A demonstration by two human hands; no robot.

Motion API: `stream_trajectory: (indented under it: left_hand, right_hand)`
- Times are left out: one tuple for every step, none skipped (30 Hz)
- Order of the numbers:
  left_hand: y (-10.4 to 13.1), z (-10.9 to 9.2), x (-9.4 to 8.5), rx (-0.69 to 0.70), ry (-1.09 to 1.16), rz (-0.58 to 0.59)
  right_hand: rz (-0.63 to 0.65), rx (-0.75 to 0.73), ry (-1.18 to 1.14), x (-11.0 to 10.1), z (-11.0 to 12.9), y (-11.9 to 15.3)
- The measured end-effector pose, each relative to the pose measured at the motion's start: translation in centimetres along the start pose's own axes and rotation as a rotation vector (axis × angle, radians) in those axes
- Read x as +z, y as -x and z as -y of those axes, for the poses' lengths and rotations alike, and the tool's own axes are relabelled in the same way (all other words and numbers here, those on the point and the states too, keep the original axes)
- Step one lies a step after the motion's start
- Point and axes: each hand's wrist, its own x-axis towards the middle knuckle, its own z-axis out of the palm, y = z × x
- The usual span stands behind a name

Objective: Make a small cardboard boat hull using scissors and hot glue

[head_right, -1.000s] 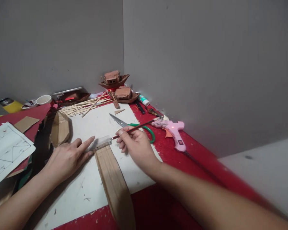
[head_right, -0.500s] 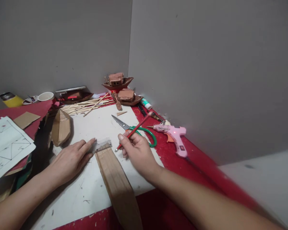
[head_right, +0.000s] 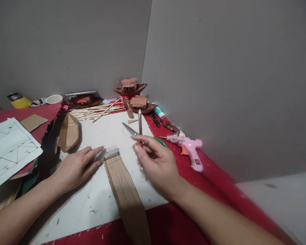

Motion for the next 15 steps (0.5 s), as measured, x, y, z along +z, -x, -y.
stream_trajectory:
  left_hand:
    - [0.0,0.0,0.1,0.002,0.005,0.001]
    - [0.0,0.1,0.2,0.003,0.009,0.002]
    - [0.0,0.1,0.2,0.001,0.011,0.002]
    - [0.0,0.1,0.2,-0.003,0.013,0.002]
    - [0.0,0.1,0.2,-0.007,0.015,0.0]
    - [0.0,0.1,0.2,-0.01,0.017,-0.002]
    - [0.0,0.1,0.2,-0.012,0.019,-0.007]
    - [0.0,0.1,0.2,-0.012,0.022,-0.013]
    - [0.0,0.1,0.2,-0.012,0.023,-0.017]
    - [0.0,0.1,0.2,-0.012,0.024,-0.022]
    - [0.0,0.2,0.2,-0.01,0.025,-0.024]
    - [0.0,0.2,0.3,-0.009,0.026,-0.025]
    - [0.0,0.2,0.3,-0.009,0.027,-0.027]
    - [0.0,0.2,0.3,-0.007,0.03,-0.027]
    - [0.0,0.2,0.3,-0.005,0.033,-0.027]
  right_hand:
    - [0.0,-0.011,-0.02,-0.2,0.2,0.0]
    - [0.021,-0.013,-0.063,-0.4,0.4,0.0]
    - [0.052,-0.009,-0.12,-0.6,0.5,0.0]
    - [0.083,-0.008,-0.171,-0.6,0.7,0.1]
    - [0.097,-0.011,-0.202,-0.6,0.9,0.1]
    - [0.088,-0.024,-0.208,-0.5,1.1,0.2]
    - [0.062,-0.041,-0.194,-0.4,1.2,0.3]
    - [0.029,-0.054,-0.174,-0.4,1.3,0.4]
    - [0.002,-0.058,-0.161,-0.3,1.4,0.5]
    - [-0.016,-0.056,-0.165,-0.4,1.5,0.6]
    - [-0.022,-0.047,-0.187,-0.6,1.5,0.6]
    - [-0.015,-0.027,-0.226,-0.8,1.7,0.5]
    - [0.0,0.002,-0.278,-1.1,1.8,0.4]
    - [0.029,0.041,-0.338,-1.5,2.0,0.4]
    - [0.079,0.097,-0.399,-1.8,2.1,0.3]
